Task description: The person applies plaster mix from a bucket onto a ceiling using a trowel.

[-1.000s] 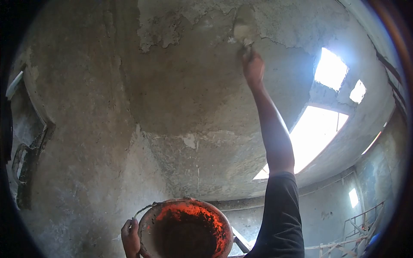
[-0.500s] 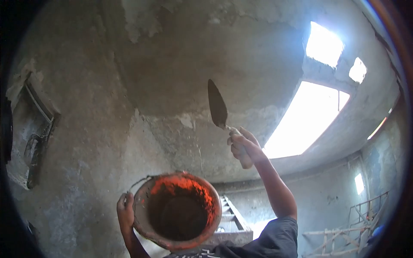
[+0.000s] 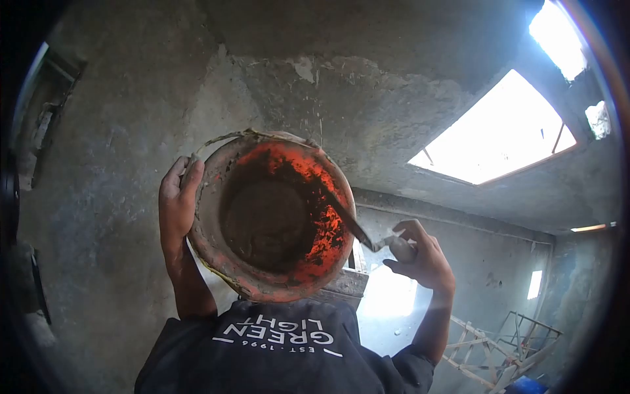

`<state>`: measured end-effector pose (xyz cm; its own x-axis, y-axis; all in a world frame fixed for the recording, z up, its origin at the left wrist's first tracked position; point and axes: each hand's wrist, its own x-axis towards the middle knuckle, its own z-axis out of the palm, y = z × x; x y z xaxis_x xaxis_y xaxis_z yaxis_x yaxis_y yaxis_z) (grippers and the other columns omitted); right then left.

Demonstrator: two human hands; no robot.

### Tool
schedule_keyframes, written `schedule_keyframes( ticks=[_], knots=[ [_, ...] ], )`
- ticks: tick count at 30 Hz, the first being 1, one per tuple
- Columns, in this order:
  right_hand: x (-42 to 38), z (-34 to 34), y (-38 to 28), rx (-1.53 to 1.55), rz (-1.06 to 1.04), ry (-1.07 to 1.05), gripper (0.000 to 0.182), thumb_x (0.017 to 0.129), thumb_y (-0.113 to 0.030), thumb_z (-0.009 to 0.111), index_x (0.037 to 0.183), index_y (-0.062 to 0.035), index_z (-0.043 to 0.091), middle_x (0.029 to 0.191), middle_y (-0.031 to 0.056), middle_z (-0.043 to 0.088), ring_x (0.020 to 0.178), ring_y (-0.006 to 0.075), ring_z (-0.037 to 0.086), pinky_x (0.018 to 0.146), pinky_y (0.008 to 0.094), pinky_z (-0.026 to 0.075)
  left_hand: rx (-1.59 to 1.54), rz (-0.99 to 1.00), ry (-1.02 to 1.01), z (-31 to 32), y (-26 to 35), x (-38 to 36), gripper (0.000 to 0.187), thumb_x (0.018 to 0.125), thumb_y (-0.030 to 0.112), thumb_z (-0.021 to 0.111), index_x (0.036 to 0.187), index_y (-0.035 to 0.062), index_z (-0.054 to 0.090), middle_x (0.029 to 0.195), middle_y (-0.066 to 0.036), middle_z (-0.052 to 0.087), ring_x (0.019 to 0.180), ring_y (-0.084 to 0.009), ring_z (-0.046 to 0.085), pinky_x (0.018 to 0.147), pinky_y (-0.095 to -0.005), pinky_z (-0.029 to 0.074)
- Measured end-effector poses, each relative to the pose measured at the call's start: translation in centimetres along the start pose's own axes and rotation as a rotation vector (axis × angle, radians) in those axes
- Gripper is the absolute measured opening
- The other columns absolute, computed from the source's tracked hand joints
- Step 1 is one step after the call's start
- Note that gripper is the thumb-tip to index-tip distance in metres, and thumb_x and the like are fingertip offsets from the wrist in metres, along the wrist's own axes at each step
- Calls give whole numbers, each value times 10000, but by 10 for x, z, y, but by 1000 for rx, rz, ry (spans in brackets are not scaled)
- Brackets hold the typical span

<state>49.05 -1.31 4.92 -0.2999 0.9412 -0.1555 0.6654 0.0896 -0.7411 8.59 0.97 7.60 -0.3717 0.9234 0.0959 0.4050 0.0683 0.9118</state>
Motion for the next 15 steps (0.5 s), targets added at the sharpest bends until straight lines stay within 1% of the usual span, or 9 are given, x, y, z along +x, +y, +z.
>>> schedule_keyframes(
  ticks=[1, 3, 5, 7, 8, 9, 11, 12, 15],
  knots=[
    [0, -3, 2, -4, 0, -6, 455, 727, -108, 766, 1131, -73, 559, 880, 88, 660, 706, 211, 651, 618, 327, 506, -2, -6, 3, 5, 3, 1, 324, 948, 310, 564, 919, -13, 580, 738, -53, 573, 704, -106, 474, 658, -275, 423],
    [-1, -4, 4, -104, -110, -55, 405, 725, -88, 759, 1068, -80, 545, 914, 137, 669, 773, 270, 675, 659, 369, 515, 6, 41, -29, 9, 11, -4, 305, 947, 292, 568, 901, -9, 580, 701, -30, 542, 679, -84, 451, 626, -267, 403],
    [11, -4, 5, -85, -51, -86, 410, 731, -123, 765, 1087, -100, 562, 930, 117, 653, 796, 269, 666, 683, 383, 511, -11, 58, -49, 18, 19, -5, 304, 946, 295, 573, 898, -5, 582, 687, -25, 537, 666, -79, 445, 612, -265, 396],
    [22, -5, -2, -364, -247, -11, 403, 744, -183, 765, 1093, -115, 575, 937, 101, 617, 780, 276, 653, 684, 402, 507, -25, 68, -62, 18, 21, -11, 303, 946, 298, 578, 896, -2, 584, 674, -20, 532, 653, -74, 439, 597, -263, 388],
    [26, -5, -6, -498, -194, 7, 381, 766, -233, 748, 1105, -145, 598, 971, 75, 584, 781, 285, 648, 682, 422, 503, -58, 5, -123, 20, 22, -12, 301, 945, 295, 590, 943, -6, 590, 759, -22, 577, 718, -77, 485, 663, -249, 413],
    [31, -4, -9, -496, -189, -2, 381, 766, -233, 748, 1105, -145, 598, 971, 75, 584, 781, 285, 648, 682, 422, 503, -91, -61, -187, 21, 23, -13, 306, 944, 293, 603, 991, -10, 596, 844, -24, 623, 783, -79, 532, 729, -236, 437],
    [39, -1, -18, -626, -145, -32, 348, 787, -222, 726, 1111, -164, 613, 980, 57, 571, 787, 284, 655, 680, 420, 510, -90, -53, -200, 22, 24, -19, 278, 946, 269, 602, 980, -7, 595, 838, -18, 621, 777, -71, 528, 721, -229, 435],
    [42, 5, -24, -626, -105, -43, 324, 790, -217, 716, 1101, -192, 629, 969, 41, 584, 786, 284, 656, 680, 414, 517, -93, -28, -208, 22, 24, -21, 250, 948, 245, 601, 969, -4, 595, 833, -12, 618, 771, -62, 524, 713, -221, 432],
    [47, 17, -28, -633, -156, -111, 319, 776, -215, 721, 1086, -216, 644, 936, 34, 592, 770, 273, 656, 682, 403, 524, -43, 7, -186, 23, 23, -25, 232, 951, 228, 597, 951, -3, 590, 819, 0, 607, 763, -47, 508, 694, -208, 420]
  ],
)
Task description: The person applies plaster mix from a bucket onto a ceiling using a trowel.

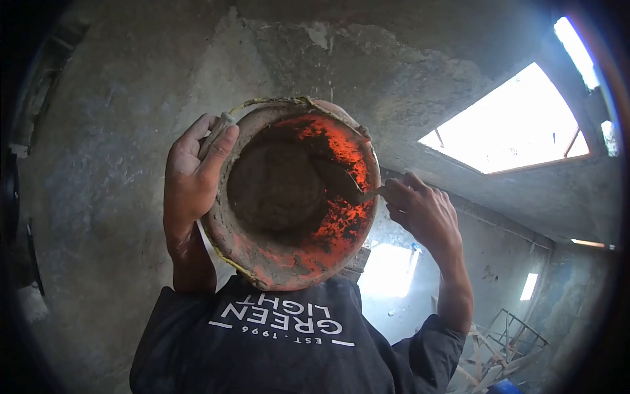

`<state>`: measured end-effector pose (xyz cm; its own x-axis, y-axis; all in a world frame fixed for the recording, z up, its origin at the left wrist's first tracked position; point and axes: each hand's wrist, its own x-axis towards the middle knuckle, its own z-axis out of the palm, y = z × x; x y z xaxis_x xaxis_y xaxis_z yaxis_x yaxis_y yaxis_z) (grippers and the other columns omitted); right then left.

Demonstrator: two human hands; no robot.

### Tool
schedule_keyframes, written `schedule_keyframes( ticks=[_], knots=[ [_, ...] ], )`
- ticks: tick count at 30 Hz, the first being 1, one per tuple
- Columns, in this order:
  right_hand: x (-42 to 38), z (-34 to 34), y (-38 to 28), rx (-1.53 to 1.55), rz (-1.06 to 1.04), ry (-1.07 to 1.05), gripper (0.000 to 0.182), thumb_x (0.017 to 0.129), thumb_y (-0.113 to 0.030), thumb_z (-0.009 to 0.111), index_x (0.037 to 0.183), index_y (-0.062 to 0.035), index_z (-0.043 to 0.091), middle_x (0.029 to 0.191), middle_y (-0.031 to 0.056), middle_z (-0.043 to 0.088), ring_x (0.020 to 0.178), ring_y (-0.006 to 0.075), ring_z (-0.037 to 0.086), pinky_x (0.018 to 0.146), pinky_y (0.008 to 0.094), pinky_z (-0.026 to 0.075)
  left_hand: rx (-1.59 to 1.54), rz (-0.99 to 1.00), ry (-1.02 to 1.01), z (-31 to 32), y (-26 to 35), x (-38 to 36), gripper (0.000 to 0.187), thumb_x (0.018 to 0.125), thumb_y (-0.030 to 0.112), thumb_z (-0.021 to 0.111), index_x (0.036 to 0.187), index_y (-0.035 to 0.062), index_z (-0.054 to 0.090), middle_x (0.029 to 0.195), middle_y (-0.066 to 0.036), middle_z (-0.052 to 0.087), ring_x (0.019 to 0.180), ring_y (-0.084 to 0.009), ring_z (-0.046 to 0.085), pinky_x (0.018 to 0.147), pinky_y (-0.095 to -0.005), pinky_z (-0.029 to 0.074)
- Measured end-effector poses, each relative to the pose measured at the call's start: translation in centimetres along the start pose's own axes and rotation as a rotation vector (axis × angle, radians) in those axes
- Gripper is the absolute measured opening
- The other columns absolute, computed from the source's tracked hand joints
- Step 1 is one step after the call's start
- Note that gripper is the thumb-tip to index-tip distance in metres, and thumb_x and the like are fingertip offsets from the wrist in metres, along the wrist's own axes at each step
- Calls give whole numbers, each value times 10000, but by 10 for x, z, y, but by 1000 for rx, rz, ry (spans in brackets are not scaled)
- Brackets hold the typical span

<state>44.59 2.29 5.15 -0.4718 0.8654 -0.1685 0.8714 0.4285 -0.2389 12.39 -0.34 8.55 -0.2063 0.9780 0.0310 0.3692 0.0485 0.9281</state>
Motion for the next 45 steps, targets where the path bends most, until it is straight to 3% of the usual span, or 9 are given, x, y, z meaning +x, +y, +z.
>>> schedule_keyframes(
  ticks=[11, 13, 19, 25, 30, 34, 40, 42, 45],
  knots=[
    [5, 23, 2, 131, -43, -174, 350, 712, -156, 694, 1057, -217, 689, 902, 17, 650, 780, 232, 642, 695, 376, 531, 61, 11, -37, 15, 13, -4, 252, 940, 246, 611, 904, -1, 582, 716, 7, 575, 680, -33, 475, 607, -214, 393],
    [4, 29, 7, 142, -88, -210, 337, 723, -171, 698, 1056, -225, 692, 949, 1, 666, 811, 218, 653, 710, 369, 539, 37, 74, 15, 19, 11, -4, 290, 928, 231, 619, 795, -6, 518, 608, -69, 546, 570, -98, 465, 546, -300, 413],
    [8, 59, 5, 189, -264, -270, 386, 710, -204, 715, 1094, -229, 688, 1012, 8, 681, 866, 233, 653, 778, 364, 535, 104, 74, -15, 23, 14, -8, 265, 935, 263, 618, 892, 2, 590, 685, 1, 572, 639, -45, 465, 590, -232, 395],
    [6, 64, -7, 373, -284, -268, 412, 677, -216, 744, 1077, -142, 677, 1004, 67, 680, 913, 266, 647, 825, 398, 513, 83, 57, 12, 23, 15, -12, 270, 933, 269, 619, 901, 2, 595, 686, -4, 570, 645, -50, 469, 596, -229, 392],
    [-4, 60, 10, 573, -225, -327, 462, 589, -223, 763, 1016, -72, 677, 911, 123, 689, 822, 303, 668, 765, 376, 532, 63, 66, 73, 19, 15, -20, 282, 937, 277, 607, 899, -2, 591, 685, -31, 586, 629, -84, 490, 601, -260, 413],
    [-17, 60, 24, 600, -383, -164, 491, 553, -221, 753, 997, -30, 667, 876, 152, 683, 779, 306, 674, 735, 374, 535, 14, 83, 153, 13, 9, -29, 308, 938, 296, 597, 889, -8, 583, 663, -44, 576, 616, -100, 494, 584, -285, 419],
    [-26, 60, 29, 689, -342, 0, 559, 536, -209, 763, 1032, 13, 629, 852, 166, 642, 745, 324, 641, 703, 381, 507, 102, 93, 267, -14, -1, -34, 318, 948, 306, 572, 923, -11, 584, 728, -63, 569, 688, -118, 474, 656, -284, 421],
    [-21, 63, 21, 768, -403, 136, 415, 575, -149, 710, 932, 29, 595, 765, 139, 565, 590, 254, 539, 570, 346, 469, 166, 124, 292, -25, -6, -29, 343, 950, 320, 563, 960, -22, 589, 786, -95, 601, 736, -161, 515, 712, -315, 439],
    [-17, 67, 16, 857, -332, 78, 473, 593, -172, 707, 1005, 34, 601, 774, 143, 606, 643, 247, 585, 622, 354, 480, 254, 77, 390, -43, -25, -22, 494, 928, 395, 581, 1087, -72, 576, 971, -181, 633, 897, -248, 582, 834, -340, 444]
  ],
)
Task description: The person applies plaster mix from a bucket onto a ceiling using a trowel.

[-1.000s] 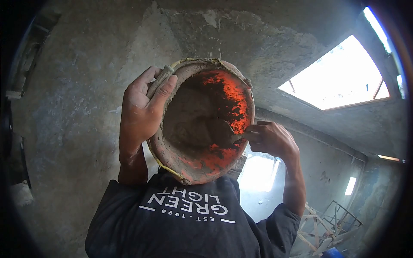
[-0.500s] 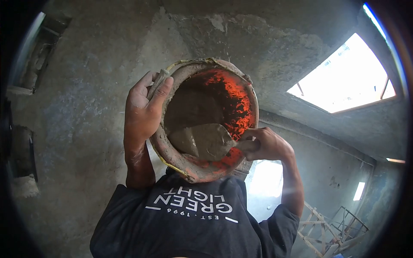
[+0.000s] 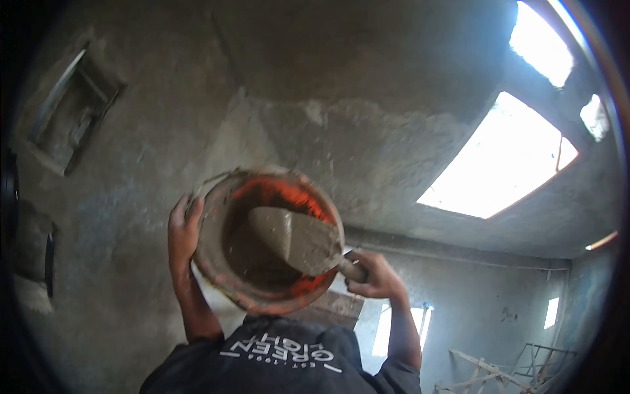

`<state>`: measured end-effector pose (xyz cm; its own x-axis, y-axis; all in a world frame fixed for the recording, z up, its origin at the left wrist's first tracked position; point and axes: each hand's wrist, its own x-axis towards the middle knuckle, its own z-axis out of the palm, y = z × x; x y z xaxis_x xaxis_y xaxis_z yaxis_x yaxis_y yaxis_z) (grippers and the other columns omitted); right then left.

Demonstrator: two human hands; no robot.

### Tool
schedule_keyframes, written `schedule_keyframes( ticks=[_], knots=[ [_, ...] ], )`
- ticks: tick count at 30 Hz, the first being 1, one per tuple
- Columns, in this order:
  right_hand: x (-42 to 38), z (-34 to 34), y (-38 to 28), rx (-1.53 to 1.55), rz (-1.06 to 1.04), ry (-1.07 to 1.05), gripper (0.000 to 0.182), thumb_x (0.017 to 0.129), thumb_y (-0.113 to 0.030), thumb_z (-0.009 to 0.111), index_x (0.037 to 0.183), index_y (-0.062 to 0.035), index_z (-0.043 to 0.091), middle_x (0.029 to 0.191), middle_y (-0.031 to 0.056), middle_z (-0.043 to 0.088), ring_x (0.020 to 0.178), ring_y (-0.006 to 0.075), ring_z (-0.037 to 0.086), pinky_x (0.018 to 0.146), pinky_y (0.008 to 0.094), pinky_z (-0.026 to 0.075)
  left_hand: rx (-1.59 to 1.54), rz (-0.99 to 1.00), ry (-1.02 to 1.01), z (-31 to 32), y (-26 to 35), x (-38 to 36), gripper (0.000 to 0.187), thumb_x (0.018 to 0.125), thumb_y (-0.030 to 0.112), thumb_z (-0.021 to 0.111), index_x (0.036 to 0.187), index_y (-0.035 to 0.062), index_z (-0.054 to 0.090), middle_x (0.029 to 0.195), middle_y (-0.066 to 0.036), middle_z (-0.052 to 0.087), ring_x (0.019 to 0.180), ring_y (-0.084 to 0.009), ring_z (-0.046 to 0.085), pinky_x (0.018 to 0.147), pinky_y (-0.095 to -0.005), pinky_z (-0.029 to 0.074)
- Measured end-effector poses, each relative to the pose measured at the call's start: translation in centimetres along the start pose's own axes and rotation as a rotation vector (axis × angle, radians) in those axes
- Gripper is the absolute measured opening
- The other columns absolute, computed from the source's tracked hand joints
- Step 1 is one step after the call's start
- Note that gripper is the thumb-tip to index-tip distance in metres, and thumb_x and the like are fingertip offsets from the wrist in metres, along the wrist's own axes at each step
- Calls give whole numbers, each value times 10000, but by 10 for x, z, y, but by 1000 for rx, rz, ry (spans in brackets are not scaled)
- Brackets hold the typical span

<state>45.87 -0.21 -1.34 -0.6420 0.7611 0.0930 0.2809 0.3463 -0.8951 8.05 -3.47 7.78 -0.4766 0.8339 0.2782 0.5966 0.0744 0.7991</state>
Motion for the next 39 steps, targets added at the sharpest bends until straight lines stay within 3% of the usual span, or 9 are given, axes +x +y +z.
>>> schedule_keyframes(
  ticks=[10, 14, 20, 24, 26, 27, 29, 37, 39],
  knots=[
    [76, -85, -23, 339, 173, 435, 328, 865, -278, 626, 1021, 10, 609, 762, 30, 606, 618, 93, 571, 538, 256, 468, -34, -178, -22, -11, -70, 20, 657, 895, 460, 601, 1212, -110, 523, 1131, -230, 610, 1062, -284, 584, 921, -352, 430],
    [152, -188, -39, 290, -132, 635, 242, 943, -241, 540, 910, -7, 590, 730, 30, 584, 594, 96, 562, 523, 256, 449, -66, -230, 69, -9, -66, 16, 566, 896, 449, 601, 1093, -79, 558, 959, -161, 612, 908, -235, 564, 837, -341, 435],
    [292, -333, -51, -126, -458, 988, 317, 862, -200, 619, 1110, -2, 610, 810, 82, 635, 684, 150, 620, 618, 310, 503, -91, -261, 68, -7, -69, 18, 439, 895, 413, 605, 893, -22, 544, 772, -98, 546, 749, -198, 495, 723, -341, 415],
    [323, -324, -92, -315, -167, 1248, 360, 880, -207, 616, 1179, -7, 600, 819, 108, 626, 687, 190, 638, 662, 327, 521, -99, -296, 53, -6, -78, 17, 396, 897, 382, 603, 852, -6, 537, 726, -87, 532, 718, -183, 488, 699, -332, 410],
    [357, -344, -55, -814, -473, 1523, 474, 844, -211, 658, 1279, -52, 559, 913, 167, 610, 794, 270, 640, 735, 379, 516, -33, -305, 220, 3, -106, 10, 372, 895, 365, 616, 877, -2, 552, 760, -85, 554, 729, -190, 503, 708, -331, 417],
    [363, -341, -53, -818, -478, 1520, 474, 844, -211, 658, 1279, -52, 559, 913, 167, 610, 794, 270, 640, 735, 379, 516, -38, -308, 222, -1, -106, 12, 372, 895, 365, 616, 877, -2, 552, 760, -85, 554, 729, -190, 503, 708, -331, 417],
    [372, -324, -52, -745, -264, 1477, 524, 838, -216, 647, 1335, -122, 509, 1101, 215, 541, 957, 358, 607, 825, 440, 492, -31, -494, 52, -12, -101, 10, 693, 855, 459, 668, 1273, -63, 488, 1209, -188, 555, 1109, -242, 531, 966, -333, 402],
    [396, -293, -13, -917, -321, 1322, 576, 859, -119, 620, 1401, -208, 446, 1138, 196, 516, 975, 360, 581, 812, 437, 497, -151, -497, -51, -14, -119, 11, 682, 871, 434, 660, 1280, -78, 473, 1204, -187, 552, 1099, -247, 534, 952, -325, 408],
    [390, -278, 1, -986, -302, 1281, 584, 849, -124, 640, 1395, -219, 455, 1126, 186, 534, 951, 346, 587, 786, 434, 503, -58, -463, 115, -8, -116, 7, 672, 874, 436, 656, 1272, -76, 481, 1169, -182, 565, 1072, -249, 540, 939, -328, 412]
  ],
)
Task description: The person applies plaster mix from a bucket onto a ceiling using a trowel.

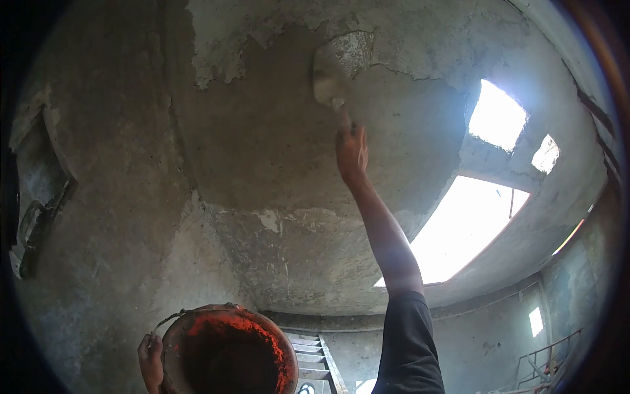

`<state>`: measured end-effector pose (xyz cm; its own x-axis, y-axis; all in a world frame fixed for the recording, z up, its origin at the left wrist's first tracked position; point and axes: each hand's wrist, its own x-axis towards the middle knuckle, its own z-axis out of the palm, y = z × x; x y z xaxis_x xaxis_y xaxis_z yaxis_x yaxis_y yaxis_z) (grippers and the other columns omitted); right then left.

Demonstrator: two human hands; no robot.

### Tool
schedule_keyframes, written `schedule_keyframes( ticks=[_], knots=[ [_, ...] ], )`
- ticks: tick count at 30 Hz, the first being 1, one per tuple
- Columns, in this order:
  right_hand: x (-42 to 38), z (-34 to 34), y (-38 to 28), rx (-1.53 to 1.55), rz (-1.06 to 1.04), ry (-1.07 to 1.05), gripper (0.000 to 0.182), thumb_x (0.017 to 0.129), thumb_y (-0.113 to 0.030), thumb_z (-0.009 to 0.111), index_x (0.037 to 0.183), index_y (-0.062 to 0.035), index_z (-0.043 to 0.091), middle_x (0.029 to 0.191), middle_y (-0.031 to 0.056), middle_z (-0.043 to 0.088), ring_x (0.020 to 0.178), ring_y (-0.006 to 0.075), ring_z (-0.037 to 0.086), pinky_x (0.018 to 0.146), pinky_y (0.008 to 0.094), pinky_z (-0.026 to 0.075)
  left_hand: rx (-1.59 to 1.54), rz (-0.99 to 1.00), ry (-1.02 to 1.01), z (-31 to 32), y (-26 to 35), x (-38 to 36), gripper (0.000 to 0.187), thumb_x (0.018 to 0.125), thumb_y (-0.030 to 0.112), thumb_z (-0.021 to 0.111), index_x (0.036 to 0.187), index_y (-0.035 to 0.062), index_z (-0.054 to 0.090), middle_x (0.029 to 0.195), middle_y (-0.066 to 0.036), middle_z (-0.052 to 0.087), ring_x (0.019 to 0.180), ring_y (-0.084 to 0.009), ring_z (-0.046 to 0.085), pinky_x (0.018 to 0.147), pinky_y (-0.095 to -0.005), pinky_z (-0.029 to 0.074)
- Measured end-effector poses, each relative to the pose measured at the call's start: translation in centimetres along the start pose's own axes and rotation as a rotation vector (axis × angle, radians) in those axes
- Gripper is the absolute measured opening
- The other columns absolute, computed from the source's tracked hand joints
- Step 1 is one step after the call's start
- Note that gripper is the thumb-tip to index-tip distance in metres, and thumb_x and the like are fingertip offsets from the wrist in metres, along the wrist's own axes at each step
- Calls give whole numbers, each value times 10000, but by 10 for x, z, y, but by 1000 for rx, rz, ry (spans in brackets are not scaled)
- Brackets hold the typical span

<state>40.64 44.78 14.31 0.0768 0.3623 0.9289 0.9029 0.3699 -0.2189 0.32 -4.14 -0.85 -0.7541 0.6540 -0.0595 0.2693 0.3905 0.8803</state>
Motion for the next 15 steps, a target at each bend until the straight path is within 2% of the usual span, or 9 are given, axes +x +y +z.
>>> schedule_keyframes(
  ticks=[2, 6, 8, 10, 12, 15],
  knots=[
    [-19, -7, -4, 15, -89, -109, 571, 837, -121, 655, 1374, -225, 488, 1114, 177, 543, 912, 342, 601, 788, 430, 504, -33, 3, -8, 2, -3, 1, 666, 874, 436, 655, 1266, -76, 487, 1163, -179, 565, 1066, -248, 539, 934, -329, 412],
    [-23, -28, -6, 201, -55, -167, 544, 824, -127, 670, 1345, -188, 526, 1038, 177, 568, 834, 321, 612, 782, 426, 507, -29, -48, -58, -1, 8, -1, 660, 873, 436, 654, 1258, -77, 497, 1178, -184, 554, 1088, -248, 530, 936, -333, 407],
    [-4, -30, 8, 160, -39, 9, 528, 815, -135, 679, 1327, -141, 546, 957, 177, 583, 768, 299, 607, 766, 417, 511, -25, -41, -66, -1, 14, -2, 662, 871, 442, 653, 1251, -78, 500, 1186, -190, 549, 1095, -251, 528, 941, -334, 403],
    [28, -48, 2, 128, 79, 39, 531, 820, -137, 671, 1331, -104, 533, 905, 184, 581, 756, 287, 595, 764, 427, 504, -17, -36, -74, -2, 12, -3, 664, 869, 448, 652, 1244, -79, 504, 1193, -196, 543, 1102, -254, 526, 946, -335, 400],
    [58, -43, 13, 87, 8, 224, 518, 828, -152, 657, 1329, -105, 532, 938, 195, 579, 772, 313, 599, 756, 451, 493, 28, -27, -39, 0, 7, -1, 646, 869, 453, 645, 1230, -67, 517, 1188, -195, 542, 1093, -260, 528, 952, -341, 393],
    [78, -45, 2, 3, 87, 198, 509, 841, -179, 649, 1330, -115, 528, 983, 209, 574, 812, 347, 606, 757, 467, 488, 80, -27, -6, 0, 12, -5, 628, 874, 450, 636, 1235, -51, 521, 1193, -194, 538, 1098, -269, 524, 962, -346, 385]
  ],
)
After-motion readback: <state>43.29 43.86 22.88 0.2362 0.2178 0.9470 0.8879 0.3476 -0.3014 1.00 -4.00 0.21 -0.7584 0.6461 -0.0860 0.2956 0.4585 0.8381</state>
